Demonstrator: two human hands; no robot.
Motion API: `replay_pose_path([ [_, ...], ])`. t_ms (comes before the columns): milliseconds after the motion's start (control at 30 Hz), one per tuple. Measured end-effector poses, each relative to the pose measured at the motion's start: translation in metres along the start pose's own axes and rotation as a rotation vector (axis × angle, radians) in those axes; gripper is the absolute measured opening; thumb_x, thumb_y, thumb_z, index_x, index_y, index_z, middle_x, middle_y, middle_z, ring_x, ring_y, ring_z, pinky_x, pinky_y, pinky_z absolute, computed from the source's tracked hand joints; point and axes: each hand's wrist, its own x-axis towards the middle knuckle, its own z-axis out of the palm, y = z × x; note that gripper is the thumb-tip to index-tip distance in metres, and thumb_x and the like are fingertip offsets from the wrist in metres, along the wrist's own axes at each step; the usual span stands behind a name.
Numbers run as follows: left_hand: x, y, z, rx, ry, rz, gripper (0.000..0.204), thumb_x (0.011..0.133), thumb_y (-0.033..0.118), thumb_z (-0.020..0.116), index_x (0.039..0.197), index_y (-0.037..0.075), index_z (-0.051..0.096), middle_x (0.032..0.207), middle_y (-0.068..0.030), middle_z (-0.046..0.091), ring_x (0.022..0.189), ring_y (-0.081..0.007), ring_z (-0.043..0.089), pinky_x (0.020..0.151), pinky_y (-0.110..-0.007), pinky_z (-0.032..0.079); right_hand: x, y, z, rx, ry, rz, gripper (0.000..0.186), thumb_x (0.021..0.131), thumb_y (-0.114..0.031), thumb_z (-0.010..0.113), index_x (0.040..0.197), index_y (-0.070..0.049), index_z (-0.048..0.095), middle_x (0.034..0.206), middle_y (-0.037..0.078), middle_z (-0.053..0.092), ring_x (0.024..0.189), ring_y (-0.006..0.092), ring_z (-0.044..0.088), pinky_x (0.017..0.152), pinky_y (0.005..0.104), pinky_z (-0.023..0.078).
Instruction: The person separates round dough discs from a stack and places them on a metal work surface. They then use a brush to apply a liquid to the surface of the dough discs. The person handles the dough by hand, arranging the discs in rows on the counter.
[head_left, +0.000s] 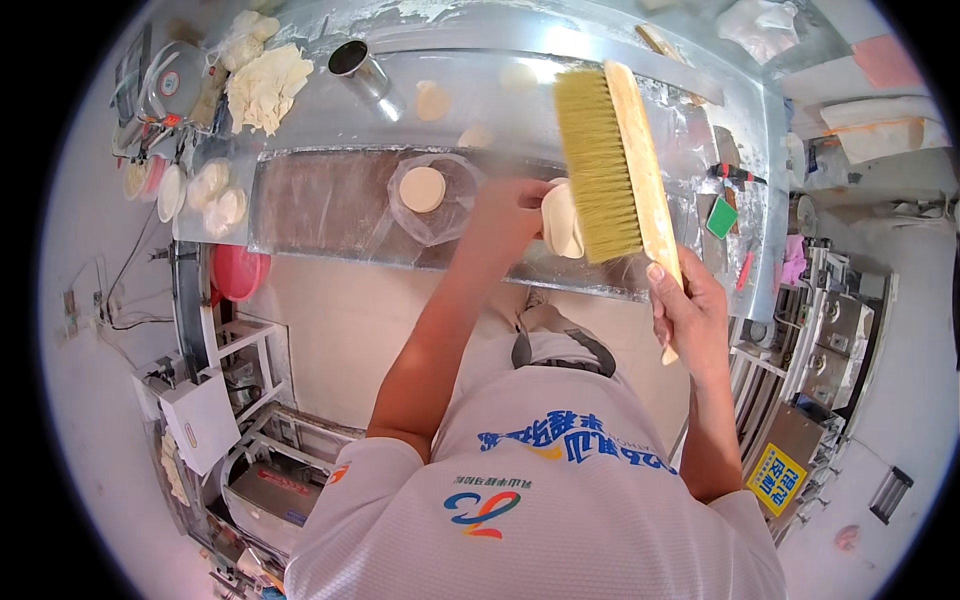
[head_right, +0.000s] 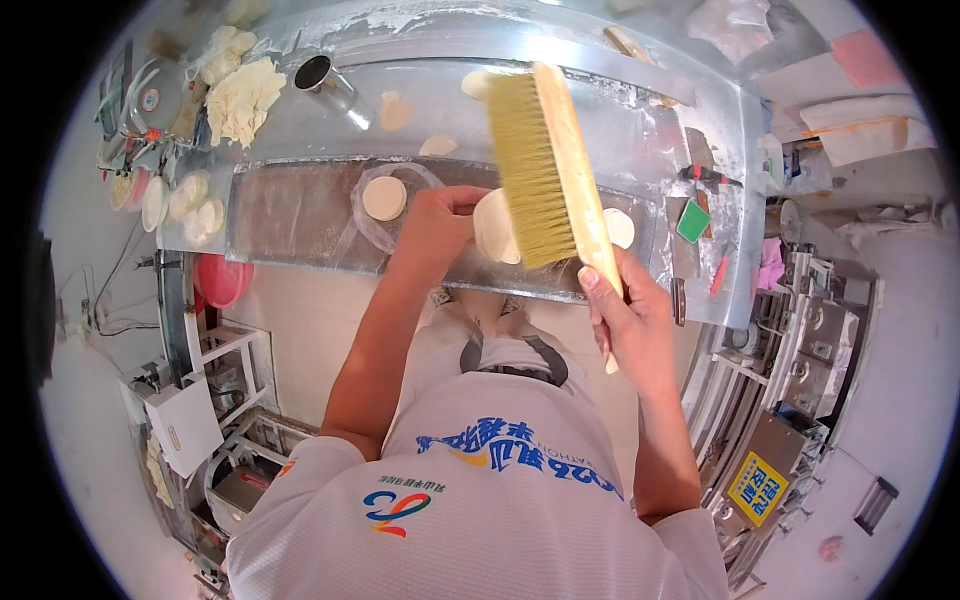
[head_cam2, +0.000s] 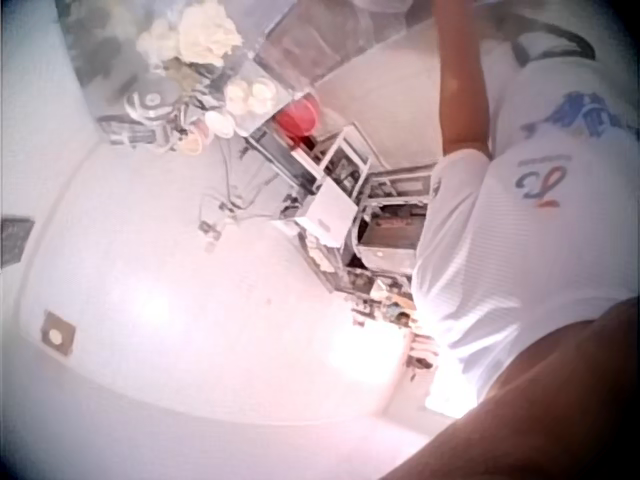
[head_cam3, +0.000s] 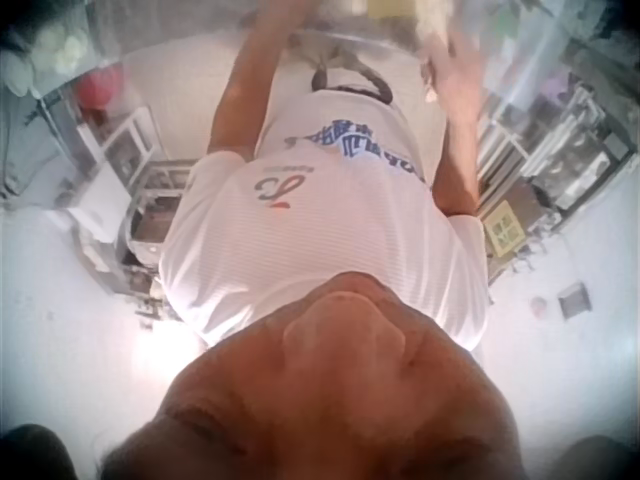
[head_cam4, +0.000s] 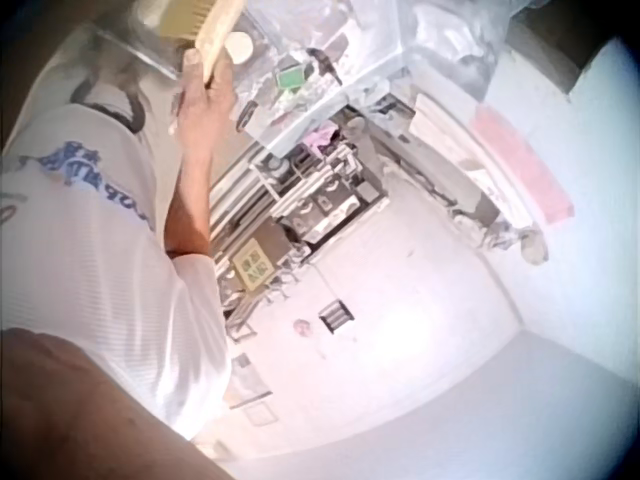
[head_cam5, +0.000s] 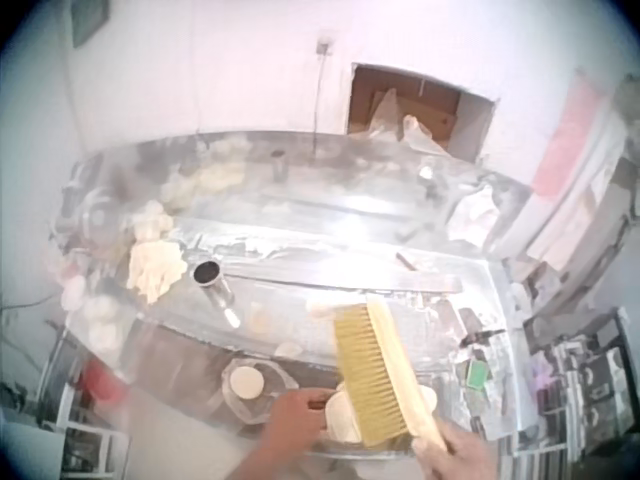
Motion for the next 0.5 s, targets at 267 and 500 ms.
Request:
replay_pose_path([
  [267,0.004,-0.006,0.0,-0.141,-0.003,0.005,0.03,0.089,0.003,0.075,0.117,-0.004,0.079,0.103,-0.0074,0.081,0.087,-0.0101,0.071,0.077,-0.025,0.055,-0.007,0.004,-0.004,0.05,-0.072,0.022,0.037,0.108,-0.022,0.067,0.141,-0.004,0.065,0.064,-0.004,0.052,0.046,0.003,0.045,0.043,0.0222,0.036],
  [500,0.003,-0.006,0.0,0.196,0.142,0.107,0.03,0.089,0.005,0.076,0.118,-0.004,0.079,0.099,-0.007,0.081,0.084,-0.0094,0.071,0.076,-0.024,0.056,-0.002,0.02,-0.005,-0.058,0.112,0.01,0.037,0.107,-0.023,0.068,0.141,-0.009,0.066,0.064,-0.004,0.052,0.047,0.0036,0.045,0.044,0.0242,0.038],
])
